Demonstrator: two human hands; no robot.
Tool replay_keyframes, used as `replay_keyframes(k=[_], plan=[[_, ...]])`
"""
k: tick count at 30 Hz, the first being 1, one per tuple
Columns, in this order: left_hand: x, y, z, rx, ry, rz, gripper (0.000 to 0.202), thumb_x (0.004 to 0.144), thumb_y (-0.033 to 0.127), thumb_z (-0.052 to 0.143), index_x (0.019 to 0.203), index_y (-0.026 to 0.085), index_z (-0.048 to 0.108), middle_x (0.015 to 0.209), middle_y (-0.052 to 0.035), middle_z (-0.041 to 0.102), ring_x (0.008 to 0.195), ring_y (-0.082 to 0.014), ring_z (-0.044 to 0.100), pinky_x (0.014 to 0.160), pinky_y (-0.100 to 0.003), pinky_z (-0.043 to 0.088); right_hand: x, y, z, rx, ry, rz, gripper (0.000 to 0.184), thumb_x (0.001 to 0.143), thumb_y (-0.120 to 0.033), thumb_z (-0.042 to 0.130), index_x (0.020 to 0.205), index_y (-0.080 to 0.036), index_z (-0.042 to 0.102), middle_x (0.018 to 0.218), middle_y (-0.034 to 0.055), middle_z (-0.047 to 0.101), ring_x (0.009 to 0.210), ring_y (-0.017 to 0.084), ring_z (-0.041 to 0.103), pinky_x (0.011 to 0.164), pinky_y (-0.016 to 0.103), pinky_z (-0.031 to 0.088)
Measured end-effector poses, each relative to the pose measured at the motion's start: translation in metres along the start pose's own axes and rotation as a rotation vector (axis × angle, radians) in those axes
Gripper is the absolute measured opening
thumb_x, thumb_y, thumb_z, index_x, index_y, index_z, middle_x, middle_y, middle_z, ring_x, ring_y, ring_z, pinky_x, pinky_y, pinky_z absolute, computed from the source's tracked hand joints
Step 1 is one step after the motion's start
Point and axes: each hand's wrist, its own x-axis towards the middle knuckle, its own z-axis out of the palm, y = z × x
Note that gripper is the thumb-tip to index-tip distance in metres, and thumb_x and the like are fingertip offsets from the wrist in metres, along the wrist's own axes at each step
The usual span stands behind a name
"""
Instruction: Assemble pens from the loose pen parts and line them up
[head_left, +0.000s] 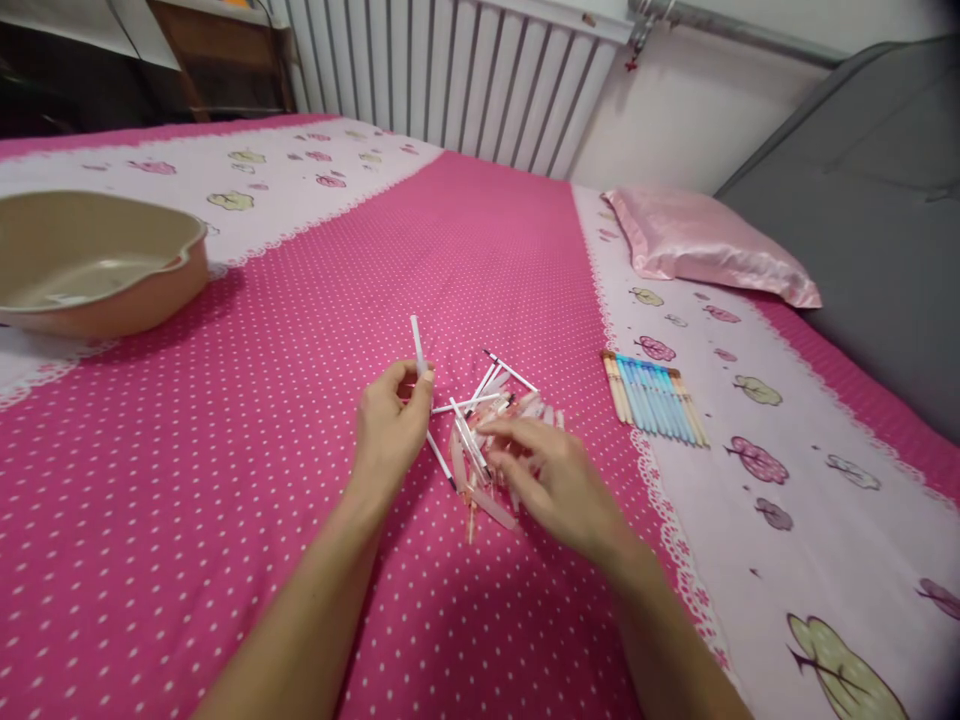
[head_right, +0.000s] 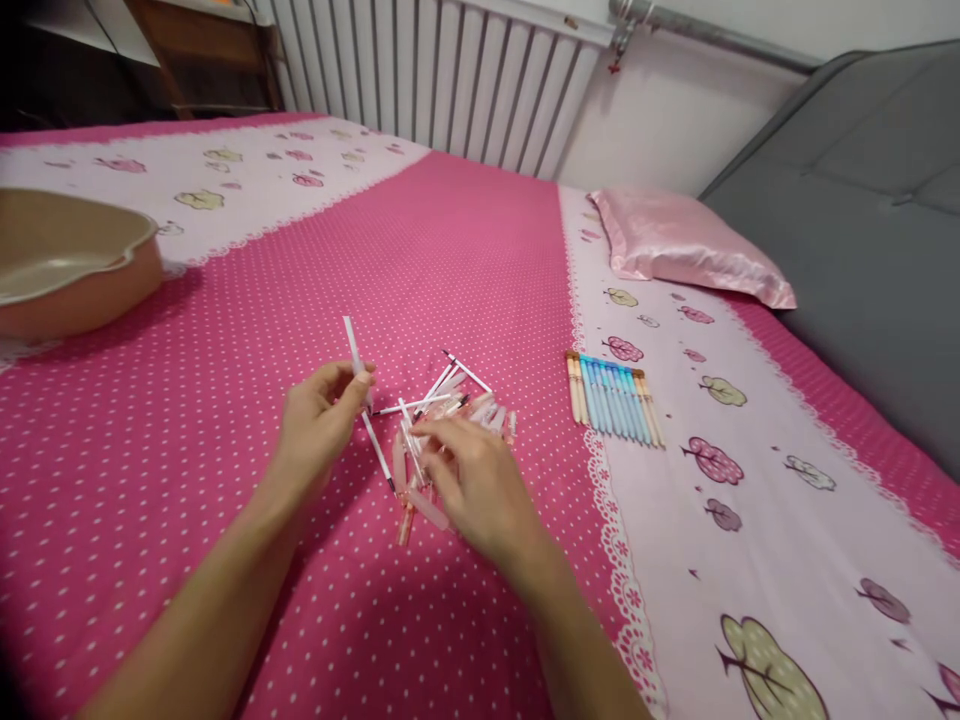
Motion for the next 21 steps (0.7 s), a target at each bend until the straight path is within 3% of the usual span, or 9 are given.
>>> replay_keyframes(k=[4, 8, 12, 15, 21], plan=[[0.0, 0.001, 0.001, -0.042, -0.005, 0.001, 0.026, 0.081, 0.034, 0.053, 0.094, 0.015, 0.065, 0.085, -0.0058, 0.066, 0.075, -0.018, 0.059, 0.067, -0.03, 0.044, -0.003, -0.006, 0.014, -0.052, -0.161, 0.044, 0.022, 0.083, -0.015, 0.053, 0.102, -0.021, 0.064, 0.085, 0.0008, 0.068, 0.074, 0.015, 0.059, 0.066, 0.027, 0.043], [0.0, 0.002, 0.001, -0.043, -0.016, -0.021, 0.026, 0.081, 0.033, 0.053, 0.094, 0.014, 0.065, 0.085, -0.0062, 0.066, 0.075, -0.0181, 0.059, 0.067, -0.03, 0.044, -0.004, -0.005, 0.017, -0.059, -0.207, 0.079, 0.021, 0.082, -0.016, 0.055, 0.101, -0.021, 0.064, 0.078, -0.0003, 0.068, 0.068, 0.014, 0.059, 0.062, 0.025, 0.041], [0.0, 0.003, 0.001, -0.027, -0.011, -0.03, 0.025, 0.081, 0.034, 0.053, 0.093, 0.015, 0.065, 0.084, -0.0059, 0.066, 0.074, -0.018, 0.059, 0.066, -0.03, 0.044, -0.003, -0.007, 0.011, -0.062, -0.187, 0.157, 0.02, 0.081, -0.017, 0.056, 0.098, -0.022, 0.064, 0.073, -0.0004, 0.068, 0.065, 0.014, 0.06, 0.061, 0.025, 0.041], [-0.001, 0.003, 0.0, -0.018, 0.0, -0.022, 0.025, 0.082, 0.034, 0.053, 0.093, 0.015, 0.065, 0.084, -0.0058, 0.066, 0.075, -0.0178, 0.059, 0.065, -0.029, 0.044, -0.003, -0.007, 0.004, -0.093, -0.179, 0.213, 0.01, 0.078, -0.019, 0.058, 0.085, -0.021, 0.064, 0.072, 0.0004, 0.068, 0.063, 0.015, 0.06, 0.058, 0.025, 0.041], [-0.002, 0.006, 0.0, 0.002, -0.005, -0.029, 0.023, 0.082, 0.032, 0.053, 0.091, 0.015, 0.065, 0.086, -0.0062, 0.066, 0.075, -0.0174, 0.059, 0.066, -0.029, 0.044, -0.007, -0.004, -0.008, -0.088, -0.268, 0.284, 0.004, 0.077, -0.023, 0.06, 0.076, -0.02, 0.062, 0.068, -0.0009, 0.067, 0.06, 0.013, 0.059, 0.054, 0.024, 0.039]])
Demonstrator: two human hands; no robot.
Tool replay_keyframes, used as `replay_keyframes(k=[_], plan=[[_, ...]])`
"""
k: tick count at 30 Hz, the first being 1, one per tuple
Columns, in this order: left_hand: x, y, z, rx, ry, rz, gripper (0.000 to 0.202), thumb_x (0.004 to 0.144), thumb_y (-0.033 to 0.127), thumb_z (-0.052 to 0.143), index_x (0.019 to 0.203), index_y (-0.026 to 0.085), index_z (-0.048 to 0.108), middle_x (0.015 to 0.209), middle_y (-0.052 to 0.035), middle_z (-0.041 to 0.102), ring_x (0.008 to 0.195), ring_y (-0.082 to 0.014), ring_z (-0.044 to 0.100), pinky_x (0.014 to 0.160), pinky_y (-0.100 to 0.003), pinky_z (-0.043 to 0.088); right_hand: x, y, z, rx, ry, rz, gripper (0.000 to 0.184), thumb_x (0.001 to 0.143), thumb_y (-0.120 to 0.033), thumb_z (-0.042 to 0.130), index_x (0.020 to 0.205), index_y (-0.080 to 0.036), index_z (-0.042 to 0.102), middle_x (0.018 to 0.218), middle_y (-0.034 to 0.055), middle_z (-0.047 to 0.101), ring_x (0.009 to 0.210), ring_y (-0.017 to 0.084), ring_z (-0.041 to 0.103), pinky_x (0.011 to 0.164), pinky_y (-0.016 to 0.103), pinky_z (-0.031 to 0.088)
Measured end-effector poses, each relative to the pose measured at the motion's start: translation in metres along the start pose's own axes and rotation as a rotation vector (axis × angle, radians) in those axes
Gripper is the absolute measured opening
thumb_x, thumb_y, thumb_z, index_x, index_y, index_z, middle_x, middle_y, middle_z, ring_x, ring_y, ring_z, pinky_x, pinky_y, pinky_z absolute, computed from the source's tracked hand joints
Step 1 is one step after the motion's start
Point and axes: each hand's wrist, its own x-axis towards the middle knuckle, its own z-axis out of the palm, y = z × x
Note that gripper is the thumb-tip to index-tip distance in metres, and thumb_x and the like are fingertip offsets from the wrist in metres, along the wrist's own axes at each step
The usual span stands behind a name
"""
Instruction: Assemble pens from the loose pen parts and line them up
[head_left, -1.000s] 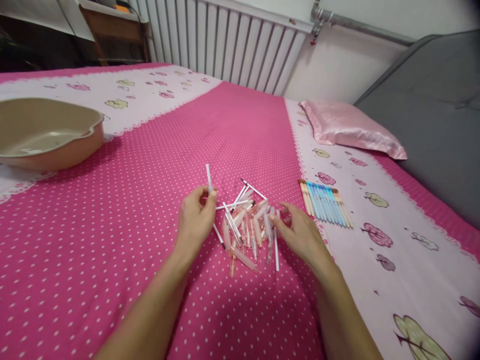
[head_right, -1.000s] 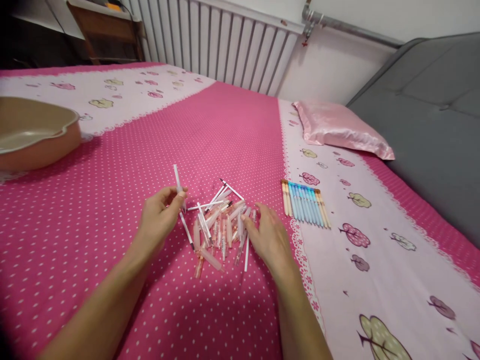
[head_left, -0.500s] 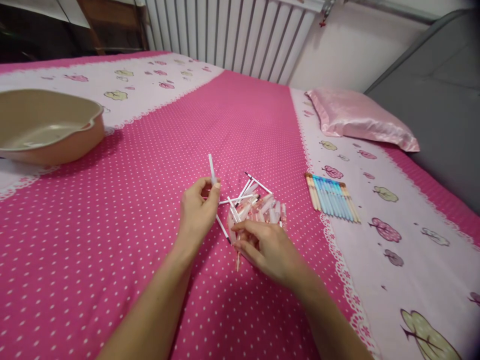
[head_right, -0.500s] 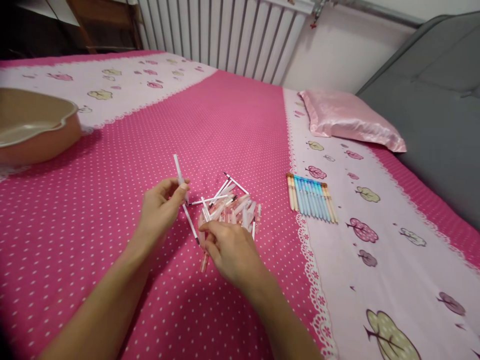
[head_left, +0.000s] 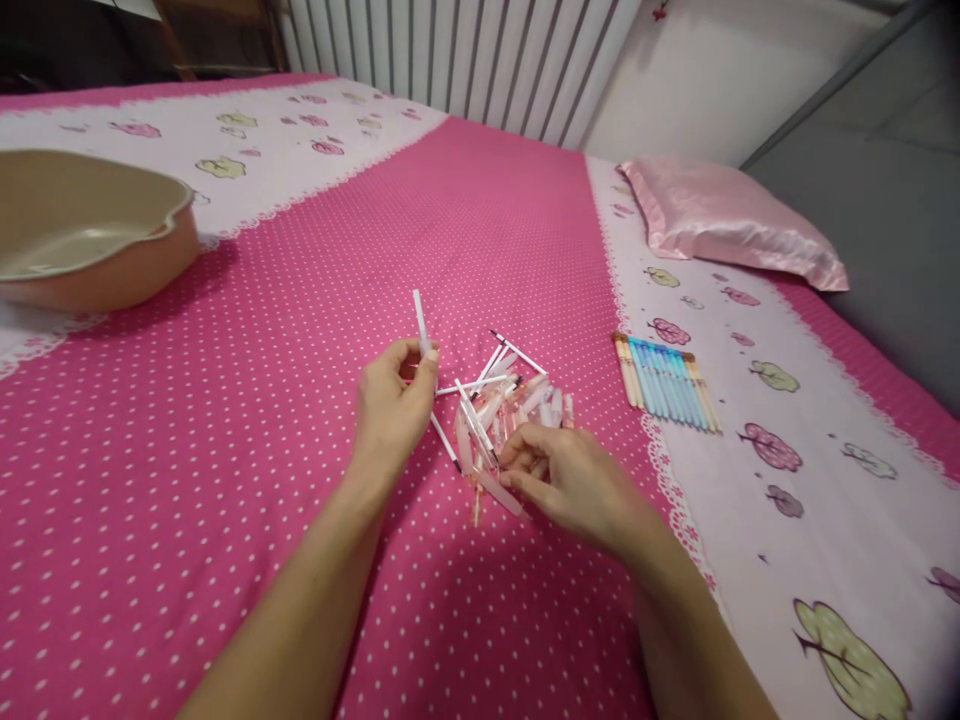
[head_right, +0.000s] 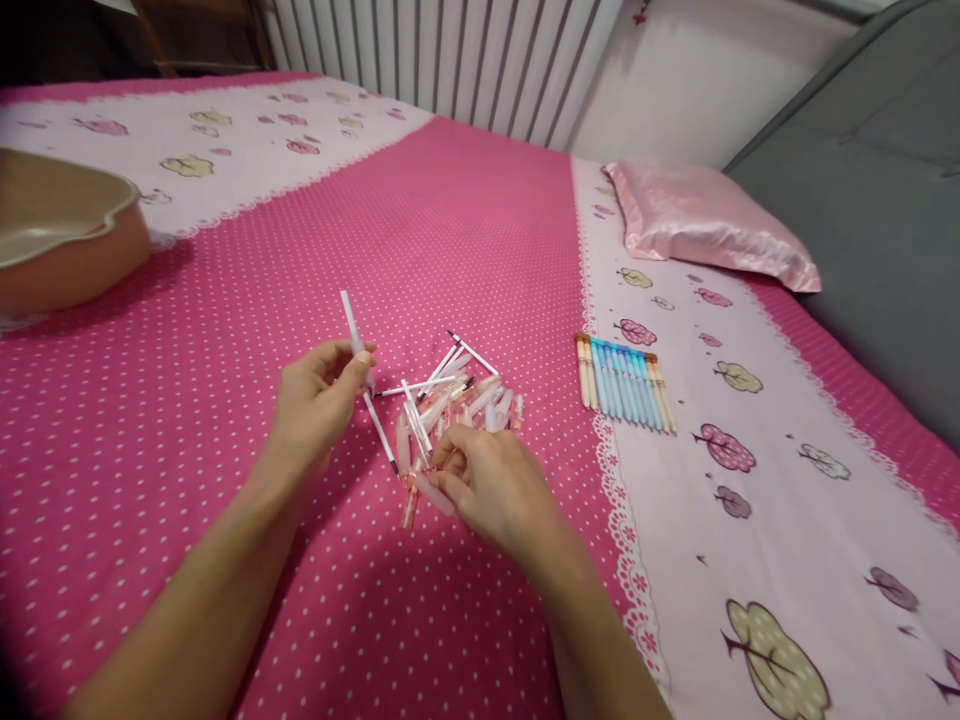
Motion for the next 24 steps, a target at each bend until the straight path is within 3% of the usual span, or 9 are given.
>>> replay_keyframes(k=[4, 8, 12, 15, 17, 21, 24], plan=[[0.001, -0.004, 0.003, -0.024, 0.004, 0.03, 0.024, 0.081, 0.032, 0.053, 0.091, 0.014, 0.065, 0.082, -0.0054, 0.065, 0.071, -0.0162, 0.057, 0.064, -0.028, 0.044, -0.003, -0.001, 0.001, -0.131, -0.073, 0.077, 0.011, 0.069, -0.025, 0.069, 0.069, -0.021, 0.058, 0.064, -0.0021, 0.065, 0.058, 0.013, 0.057, 0.05, 0.024, 0.034], [0.002, -0.008, 0.005, -0.029, 0.013, 0.047, 0.023, 0.081, 0.031, 0.052, 0.092, 0.014, 0.064, 0.08, -0.0047, 0.064, 0.071, -0.0151, 0.056, 0.065, -0.028, 0.043, -0.004, -0.004, 0.009, -0.242, -0.064, 0.056, 0.014, 0.069, -0.023, 0.067, 0.067, -0.021, 0.053, 0.062, -0.0029, 0.062, 0.055, 0.012, 0.053, 0.049, 0.024, 0.028], [0.002, -0.005, 0.004, -0.02, 0.008, 0.042, 0.022, 0.081, 0.031, 0.052, 0.091, 0.015, 0.064, 0.083, -0.0048, 0.065, 0.073, -0.0156, 0.057, 0.066, -0.028, 0.043, -0.007, -0.004, 0.006, -0.158, -0.101, -0.022, 0.008, 0.071, -0.019, 0.058, 0.07, -0.021, 0.051, 0.06, -0.0036, 0.06, 0.053, 0.011, 0.051, 0.048, 0.023, 0.028], [0.001, -0.002, 0.002, -0.019, 0.0, 0.033, 0.022, 0.081, 0.031, 0.052, 0.091, 0.014, 0.064, 0.082, -0.0051, 0.065, 0.071, -0.0158, 0.056, 0.065, -0.028, 0.043, -0.01, 0.0, -0.004, -0.065, -0.167, -0.024, 0.009, 0.071, -0.022, 0.062, 0.073, -0.022, 0.053, 0.061, -0.0031, 0.061, 0.054, 0.011, 0.053, 0.047, 0.023, 0.03], [0.0, 0.0, 0.002, -0.021, -0.003, 0.029, 0.022, 0.081, 0.031, 0.052, 0.09, 0.014, 0.064, 0.082, -0.0052, 0.065, 0.071, -0.0157, 0.056, 0.064, -0.028, 0.043, -0.01, 0.003, -0.009, -0.037, -0.137, 0.017, 0.012, 0.071, -0.028, 0.064, 0.072, -0.022, 0.054, 0.06, -0.0025, 0.061, 0.053, 0.012, 0.054, 0.046, 0.023, 0.031], [0.0, 0.0, 0.002, -0.025, -0.013, 0.019, 0.023, 0.081, 0.033, 0.052, 0.088, 0.015, 0.064, 0.08, -0.004, 0.065, 0.069, -0.0152, 0.055, 0.062, -0.027, 0.041, -0.003, 0.007, -0.01, -0.094, 0.047, 0.126, 0.013, 0.073, -0.03, 0.064, 0.067, -0.02, 0.059, 0.062, -0.0007, 0.063, 0.055, 0.013, 0.056, 0.048, 0.023, 0.033], [-0.001, 0.0, 0.002, -0.021, -0.013, 0.031, 0.024, 0.081, 0.033, 0.052, 0.089, 0.014, 0.065, 0.077, -0.0031, 0.063, 0.066, -0.0147, 0.054, 0.061, -0.026, 0.04, 0.001, 0.006, -0.004, -0.187, 0.069, 0.208, 0.013, 0.071, -0.032, 0.068, 0.067, -0.02, 0.063, 0.064, 0.0006, 0.065, 0.057, 0.014, 0.057, 0.049, 0.024, 0.033]])
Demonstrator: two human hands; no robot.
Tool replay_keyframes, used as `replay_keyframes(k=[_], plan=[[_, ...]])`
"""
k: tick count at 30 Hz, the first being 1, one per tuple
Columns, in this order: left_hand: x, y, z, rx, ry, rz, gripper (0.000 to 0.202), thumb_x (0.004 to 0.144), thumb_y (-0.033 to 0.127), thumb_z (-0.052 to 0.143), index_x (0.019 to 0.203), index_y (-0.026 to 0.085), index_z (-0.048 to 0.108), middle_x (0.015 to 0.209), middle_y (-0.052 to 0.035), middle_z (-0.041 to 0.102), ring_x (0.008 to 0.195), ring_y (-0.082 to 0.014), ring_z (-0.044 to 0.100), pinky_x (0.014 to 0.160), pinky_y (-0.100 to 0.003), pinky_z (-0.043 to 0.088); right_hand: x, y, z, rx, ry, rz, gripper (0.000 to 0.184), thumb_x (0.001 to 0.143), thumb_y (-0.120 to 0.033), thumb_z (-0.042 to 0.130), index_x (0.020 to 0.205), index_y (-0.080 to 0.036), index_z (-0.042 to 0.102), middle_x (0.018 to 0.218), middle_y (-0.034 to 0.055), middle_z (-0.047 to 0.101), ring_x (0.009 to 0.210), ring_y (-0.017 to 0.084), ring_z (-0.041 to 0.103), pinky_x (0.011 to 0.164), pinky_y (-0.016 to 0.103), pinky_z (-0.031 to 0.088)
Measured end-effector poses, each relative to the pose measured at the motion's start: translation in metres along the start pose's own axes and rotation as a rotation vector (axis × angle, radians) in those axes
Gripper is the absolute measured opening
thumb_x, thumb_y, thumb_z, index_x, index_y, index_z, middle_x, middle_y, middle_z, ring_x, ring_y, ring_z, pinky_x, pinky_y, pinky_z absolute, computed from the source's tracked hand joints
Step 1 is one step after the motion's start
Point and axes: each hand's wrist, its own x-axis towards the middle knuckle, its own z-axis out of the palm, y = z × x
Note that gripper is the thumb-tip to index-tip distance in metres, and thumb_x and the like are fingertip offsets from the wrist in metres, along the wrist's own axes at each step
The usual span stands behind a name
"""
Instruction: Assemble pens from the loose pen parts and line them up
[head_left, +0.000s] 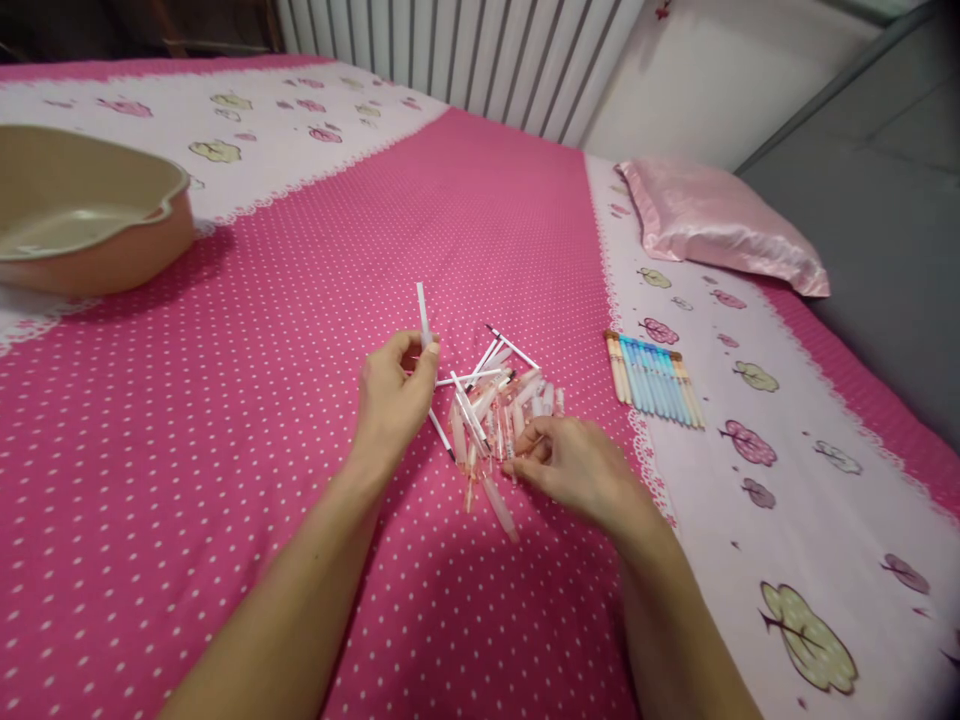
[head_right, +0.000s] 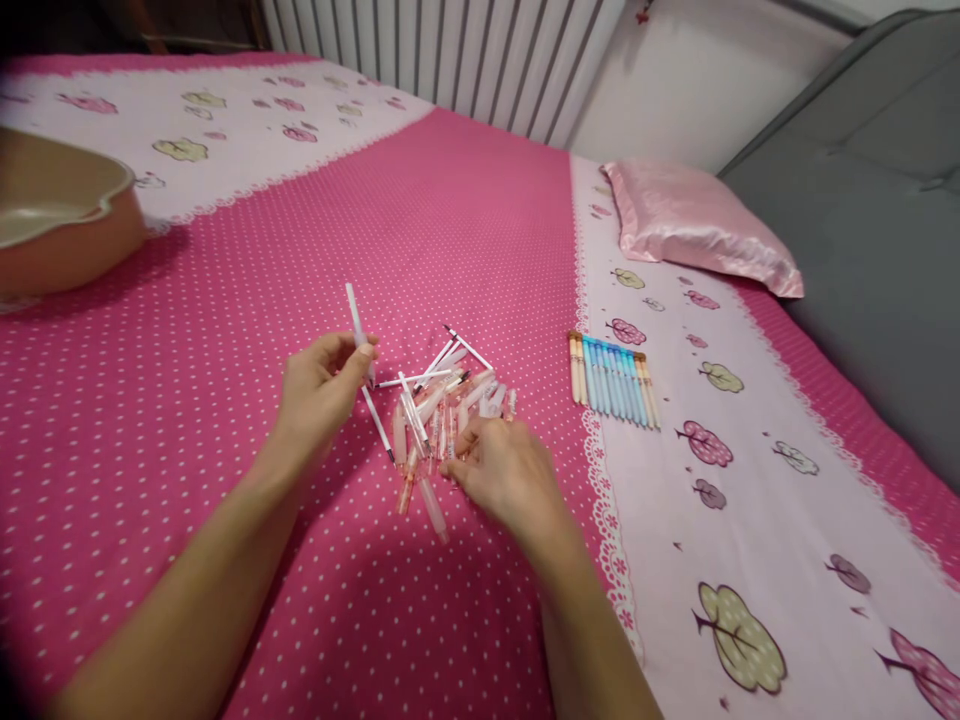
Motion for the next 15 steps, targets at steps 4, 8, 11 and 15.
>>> replay_keyframes(k=[4, 8, 11, 15], plan=[[-0.001, 0.0, 0.001, 0.002, -0.01, 0.017, 0.022, 0.081, 0.032, 0.053, 0.089, 0.014, 0.064, 0.075, -0.0027, 0.062, 0.065, -0.0143, 0.053, 0.06, -0.026, 0.039, 0.001, -0.006, 0.007, -0.094, 0.051, 0.053, 0.018, 0.072, -0.037, 0.069, 0.074, -0.02, 0.063, 0.068, 0.0033, 0.066, 0.061, 0.018, 0.06, 0.052, 0.026, 0.035], [0.0, 0.0, 0.001, -0.006, -0.02, 0.015, 0.023, 0.081, 0.033, 0.053, 0.089, 0.015, 0.064, 0.076, -0.0029, 0.063, 0.067, -0.0149, 0.054, 0.06, -0.026, 0.04, 0.0, -0.009, 0.013, -0.131, 0.093, 0.032, 0.025, 0.074, -0.037, 0.068, 0.09, -0.02, 0.058, 0.073, 0.0049, 0.067, 0.065, 0.022, 0.062, 0.052, 0.028, 0.035], [0.0, -0.001, 0.002, -0.019, -0.018, 0.02, 0.024, 0.08, 0.033, 0.054, 0.089, 0.014, 0.065, 0.076, -0.0034, 0.063, 0.066, -0.015, 0.054, 0.06, -0.027, 0.041, -0.002, -0.011, 0.017, -0.19, 0.082, 0.024, 0.027, 0.076, -0.033, 0.065, 0.097, -0.02, 0.054, 0.075, 0.0065, 0.067, 0.069, 0.025, 0.063, 0.053, 0.029, 0.036], [0.001, -0.002, 0.002, -0.023, -0.022, 0.025, 0.025, 0.08, 0.034, 0.054, 0.09, 0.014, 0.065, 0.076, -0.0037, 0.064, 0.066, -0.015, 0.055, 0.06, -0.027, 0.042, -0.003, -0.013, 0.017, -0.222, 0.038, -0.001, 0.028, 0.076, -0.024, 0.061, 0.101, -0.02, 0.051, 0.075, 0.0063, 0.066, 0.066, 0.024, 0.062, 0.051, 0.028, 0.033]])
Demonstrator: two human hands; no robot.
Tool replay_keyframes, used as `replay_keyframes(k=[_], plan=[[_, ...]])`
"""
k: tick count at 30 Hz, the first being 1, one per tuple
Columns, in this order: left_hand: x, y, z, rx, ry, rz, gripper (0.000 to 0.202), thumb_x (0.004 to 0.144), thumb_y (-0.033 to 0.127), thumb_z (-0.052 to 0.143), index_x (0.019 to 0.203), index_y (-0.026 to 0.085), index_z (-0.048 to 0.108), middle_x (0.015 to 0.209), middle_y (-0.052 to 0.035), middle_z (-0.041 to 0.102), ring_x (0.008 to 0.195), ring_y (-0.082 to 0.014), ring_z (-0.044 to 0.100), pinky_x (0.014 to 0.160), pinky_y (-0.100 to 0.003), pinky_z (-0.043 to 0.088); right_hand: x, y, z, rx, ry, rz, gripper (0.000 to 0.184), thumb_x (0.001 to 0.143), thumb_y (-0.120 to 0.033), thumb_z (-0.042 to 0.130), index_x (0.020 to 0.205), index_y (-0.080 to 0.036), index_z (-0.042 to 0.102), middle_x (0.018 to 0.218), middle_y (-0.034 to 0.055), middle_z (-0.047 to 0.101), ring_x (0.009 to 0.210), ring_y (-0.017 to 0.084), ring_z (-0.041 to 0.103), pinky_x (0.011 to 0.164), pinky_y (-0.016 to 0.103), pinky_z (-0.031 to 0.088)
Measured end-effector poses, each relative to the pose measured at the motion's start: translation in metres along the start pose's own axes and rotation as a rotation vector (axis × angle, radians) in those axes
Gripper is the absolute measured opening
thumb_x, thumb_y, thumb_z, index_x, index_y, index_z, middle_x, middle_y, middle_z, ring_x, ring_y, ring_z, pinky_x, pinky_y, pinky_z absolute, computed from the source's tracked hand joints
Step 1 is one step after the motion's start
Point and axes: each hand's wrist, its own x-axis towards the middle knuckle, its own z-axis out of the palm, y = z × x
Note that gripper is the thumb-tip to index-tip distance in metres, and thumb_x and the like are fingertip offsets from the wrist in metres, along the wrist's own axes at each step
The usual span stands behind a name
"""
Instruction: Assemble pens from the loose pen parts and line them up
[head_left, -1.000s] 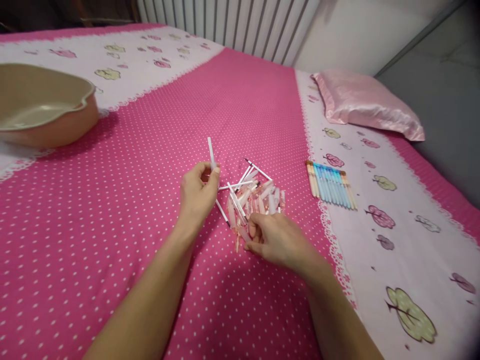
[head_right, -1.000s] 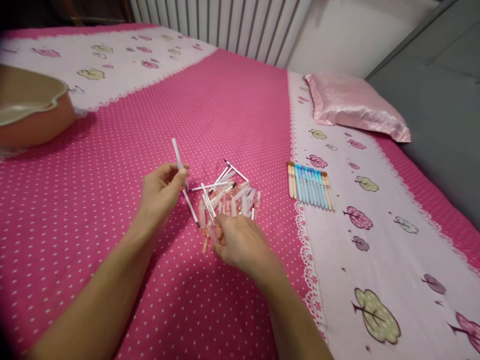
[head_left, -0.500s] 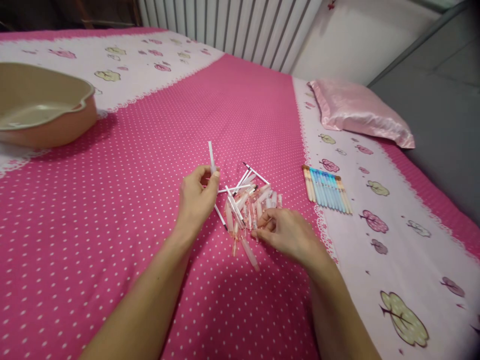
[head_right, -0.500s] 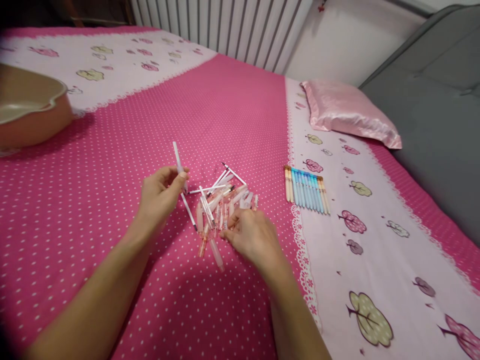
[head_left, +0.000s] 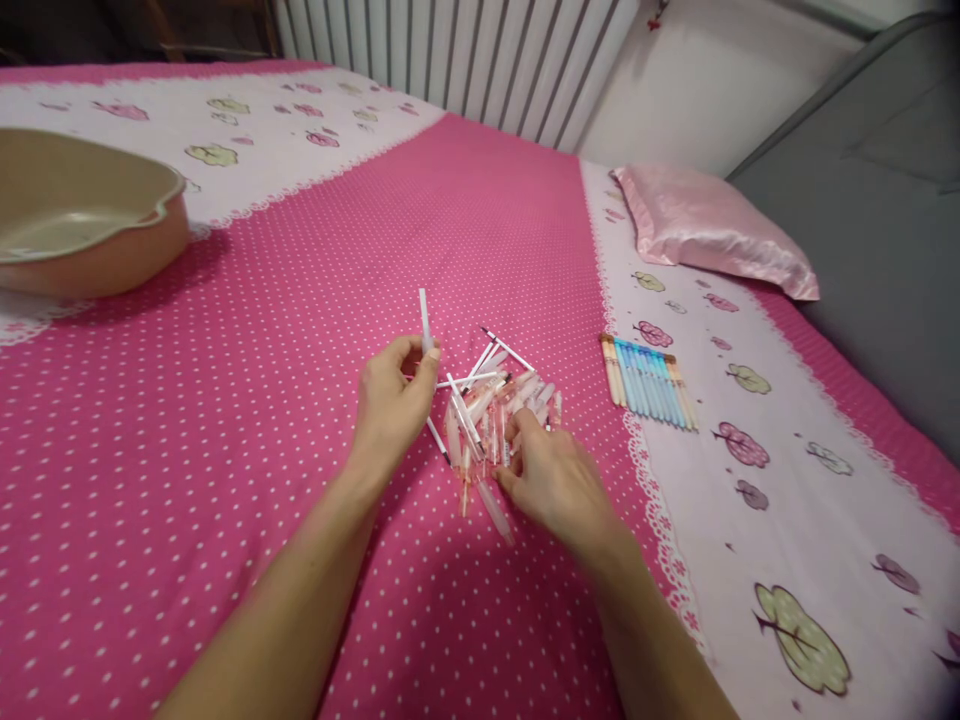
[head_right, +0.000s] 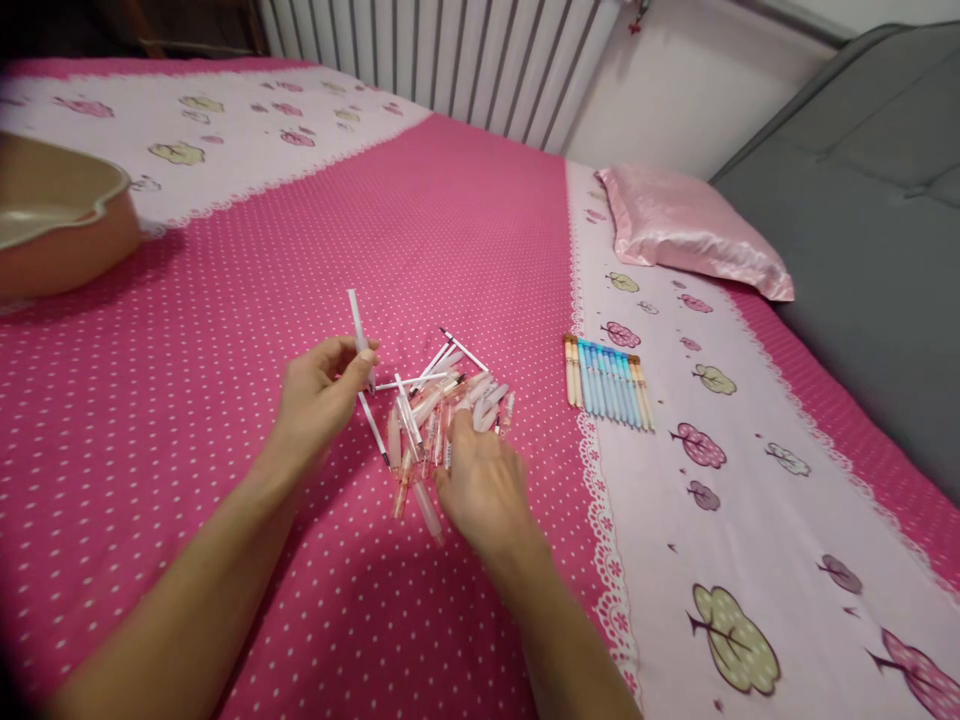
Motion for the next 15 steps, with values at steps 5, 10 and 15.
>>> replay_keyframes(k=[5, 10, 15], plan=[[-0.001, 0.001, 0.0, 0.035, -0.005, -0.01, 0.024, 0.081, 0.034, 0.053, 0.09, 0.015, 0.066, 0.077, -0.0034, 0.064, 0.067, -0.0151, 0.055, 0.062, -0.028, 0.042, -0.004, 0.009, -0.014, 0.16, -0.029, -0.044, 0.025, 0.076, -0.019, 0.055, 0.1, -0.022, 0.05, 0.064, -0.0001, 0.063, 0.057, 0.018, 0.058, 0.05, 0.026, 0.033], [-0.002, 0.001, 0.0, 0.027, -0.014, -0.001, 0.026, 0.082, 0.035, 0.052, 0.093, 0.015, 0.065, 0.079, -0.0043, 0.064, 0.068, -0.0155, 0.056, 0.062, -0.028, 0.042, -0.006, 0.029, -0.033, 0.41, 0.134, -0.024, 0.012, 0.081, -0.028, 0.052, 0.088, -0.021, 0.058, 0.07, 0.0011, 0.065, 0.061, 0.016, 0.06, 0.054, 0.026, 0.041], [-0.003, 0.002, 0.0, 0.013, -0.015, -0.002, 0.025, 0.081, 0.035, 0.053, 0.09, 0.015, 0.065, 0.08, -0.0047, 0.065, 0.07, -0.0163, 0.057, 0.062, -0.029, 0.043, -0.003, 0.052, -0.042, 0.631, 0.365, 0.046, 0.018, 0.076, -0.032, 0.058, 0.084, -0.017, 0.062, 0.072, 0.0046, 0.066, 0.065, 0.017, 0.062, 0.06, 0.028, 0.048]])
